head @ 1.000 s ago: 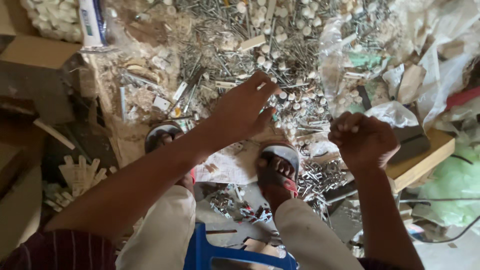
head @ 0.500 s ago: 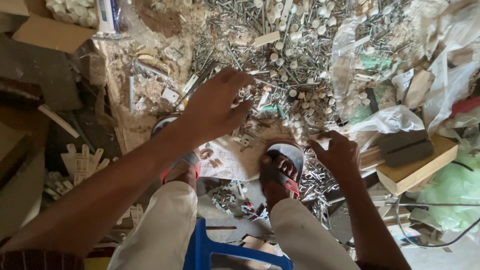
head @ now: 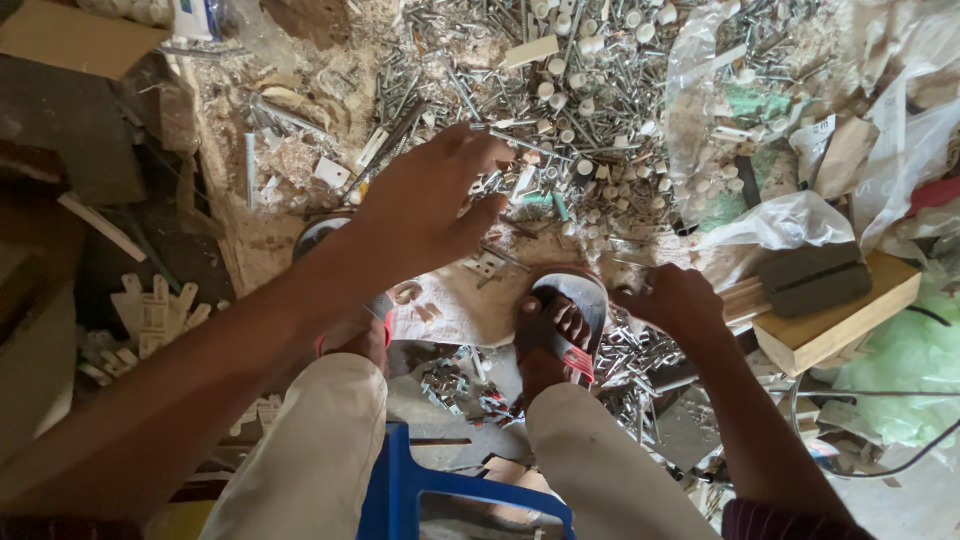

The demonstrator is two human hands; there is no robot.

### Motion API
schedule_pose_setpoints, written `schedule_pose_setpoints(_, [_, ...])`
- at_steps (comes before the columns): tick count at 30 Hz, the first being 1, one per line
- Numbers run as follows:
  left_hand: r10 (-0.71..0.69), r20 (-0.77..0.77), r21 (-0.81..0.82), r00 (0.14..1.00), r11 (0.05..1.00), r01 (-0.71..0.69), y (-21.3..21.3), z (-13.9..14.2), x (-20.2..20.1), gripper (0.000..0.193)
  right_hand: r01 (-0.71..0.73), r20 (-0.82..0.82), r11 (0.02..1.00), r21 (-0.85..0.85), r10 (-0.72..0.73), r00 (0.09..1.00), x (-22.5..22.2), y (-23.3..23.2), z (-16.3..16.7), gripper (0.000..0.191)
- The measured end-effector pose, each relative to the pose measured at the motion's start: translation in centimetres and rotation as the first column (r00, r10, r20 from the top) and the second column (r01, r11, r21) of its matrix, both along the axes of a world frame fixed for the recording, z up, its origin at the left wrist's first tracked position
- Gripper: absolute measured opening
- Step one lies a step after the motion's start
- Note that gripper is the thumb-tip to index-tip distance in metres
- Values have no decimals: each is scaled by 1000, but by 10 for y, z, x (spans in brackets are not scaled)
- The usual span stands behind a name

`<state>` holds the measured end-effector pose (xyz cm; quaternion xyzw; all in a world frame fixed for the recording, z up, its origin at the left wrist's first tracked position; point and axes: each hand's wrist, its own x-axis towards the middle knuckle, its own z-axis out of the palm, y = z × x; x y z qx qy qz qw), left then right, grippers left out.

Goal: The person sorts small white plastic caps from a large mixed pile of metal fasteners and debris on a workbench. They repeatedly pick caps from the pile and place them into a nearby cardboard box, occasionally shifting the pile to access more items.

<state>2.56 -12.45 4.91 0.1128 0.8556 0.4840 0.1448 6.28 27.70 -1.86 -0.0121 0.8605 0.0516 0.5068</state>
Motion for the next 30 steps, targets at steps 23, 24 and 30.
schedule_pose_setpoints(23, [5,27,7,1000,1000,-5,5,-11,2,34,753,273,330,-569,-788,551,-92,-101,22,36])
schedule_pose_setpoints(24, [12,32,3,999,1000,-12,5,-11,1,35,736,281,281,-615,-795,538,-99,-98,31,32])
schedule_pose_setpoints(30, [46,19,-5,999,999,-46,-3,-15,-2,36,430,-146,663,-613,-630,762,-102,-51,53,43])
